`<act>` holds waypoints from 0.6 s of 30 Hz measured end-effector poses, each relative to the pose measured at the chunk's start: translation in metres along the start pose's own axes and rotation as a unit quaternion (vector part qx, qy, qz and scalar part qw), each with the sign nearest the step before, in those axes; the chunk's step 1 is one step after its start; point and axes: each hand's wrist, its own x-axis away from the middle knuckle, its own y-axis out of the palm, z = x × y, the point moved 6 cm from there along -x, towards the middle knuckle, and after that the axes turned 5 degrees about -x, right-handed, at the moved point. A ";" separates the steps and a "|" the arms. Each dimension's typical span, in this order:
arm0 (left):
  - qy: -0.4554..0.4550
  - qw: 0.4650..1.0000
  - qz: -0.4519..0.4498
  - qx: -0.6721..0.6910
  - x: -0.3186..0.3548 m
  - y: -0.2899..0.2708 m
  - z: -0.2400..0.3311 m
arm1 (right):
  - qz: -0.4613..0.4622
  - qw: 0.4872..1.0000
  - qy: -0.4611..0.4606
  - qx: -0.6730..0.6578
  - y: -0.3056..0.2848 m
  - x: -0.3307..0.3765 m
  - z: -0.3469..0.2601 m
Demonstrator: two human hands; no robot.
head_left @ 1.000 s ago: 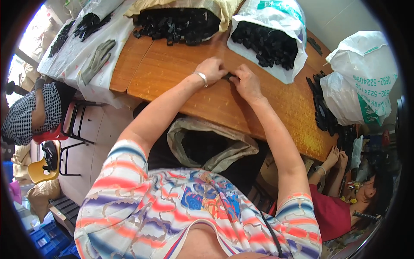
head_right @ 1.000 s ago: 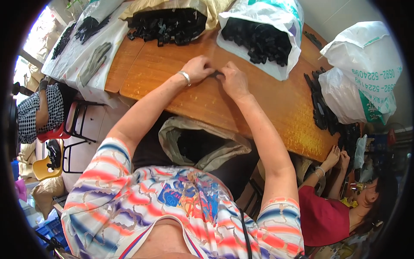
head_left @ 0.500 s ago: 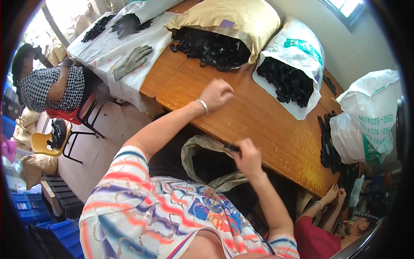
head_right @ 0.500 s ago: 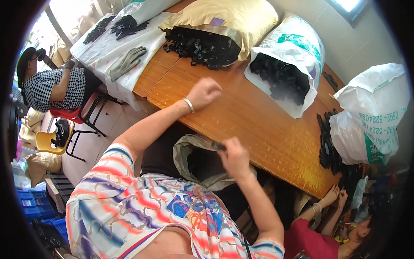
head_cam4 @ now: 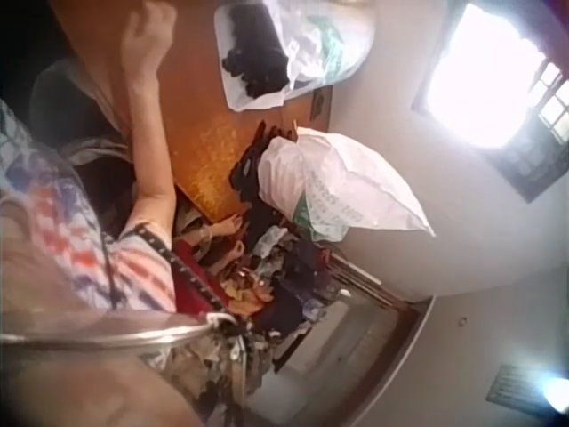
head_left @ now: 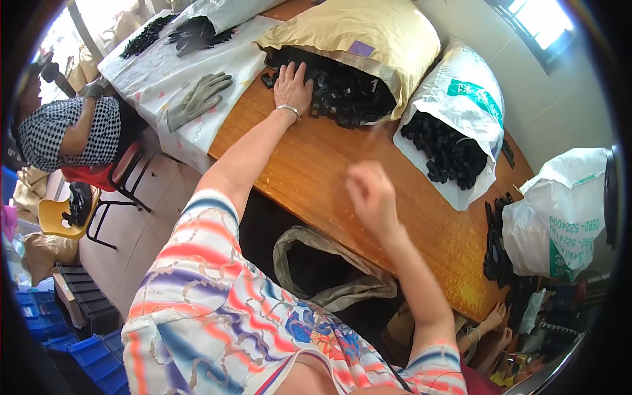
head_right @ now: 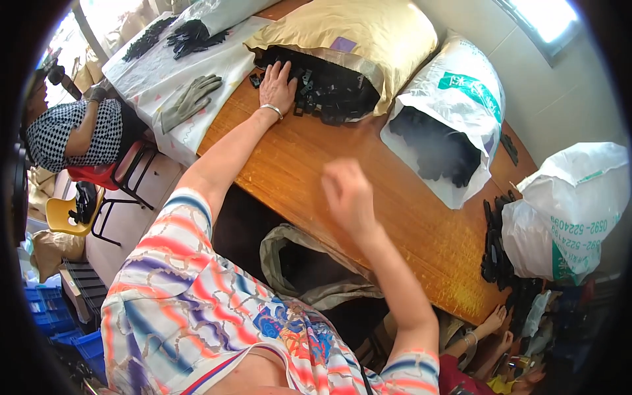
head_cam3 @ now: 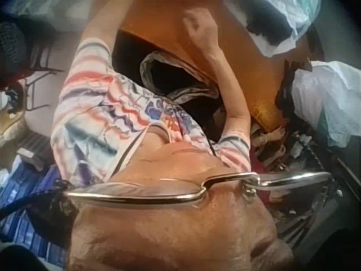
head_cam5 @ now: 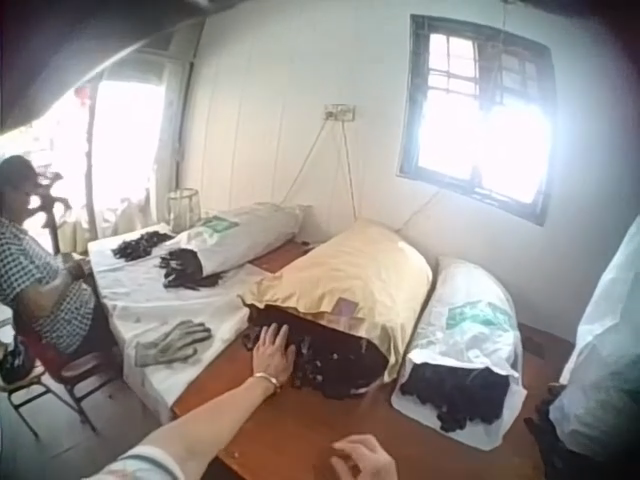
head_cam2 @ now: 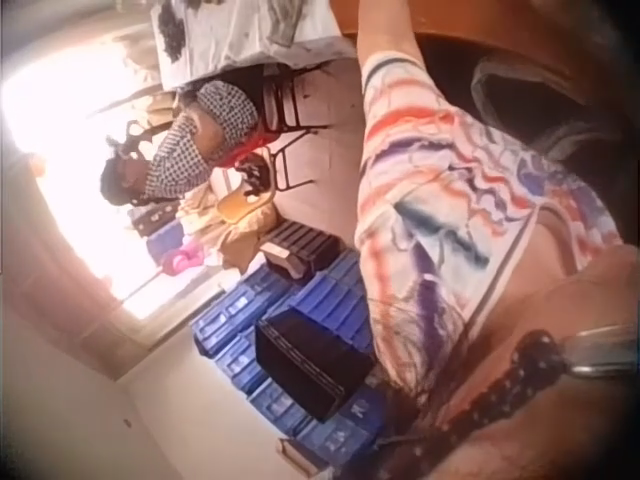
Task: Manually inspecting and sorting small black plastic components at a workshop table.
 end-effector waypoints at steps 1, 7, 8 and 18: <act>0.001 1.000 0.003 -0.007 -0.006 0.002 -0.003 | 0.011 1.000 0.012 0.003 0.003 -0.027 0.017; -0.031 0.999 0.015 0.017 -0.035 0.013 -0.016 | 0.102 0.976 0.058 0.184 0.013 -0.156 0.121; -0.030 0.999 0.022 -0.003 -0.039 0.014 -0.023 | 0.103 0.961 0.149 0.209 0.013 -0.173 0.144; -0.005 0.998 -0.042 -0.043 -0.034 0.020 0.007 | 0.028 0.954 0.213 0.209 0.036 -0.205 0.205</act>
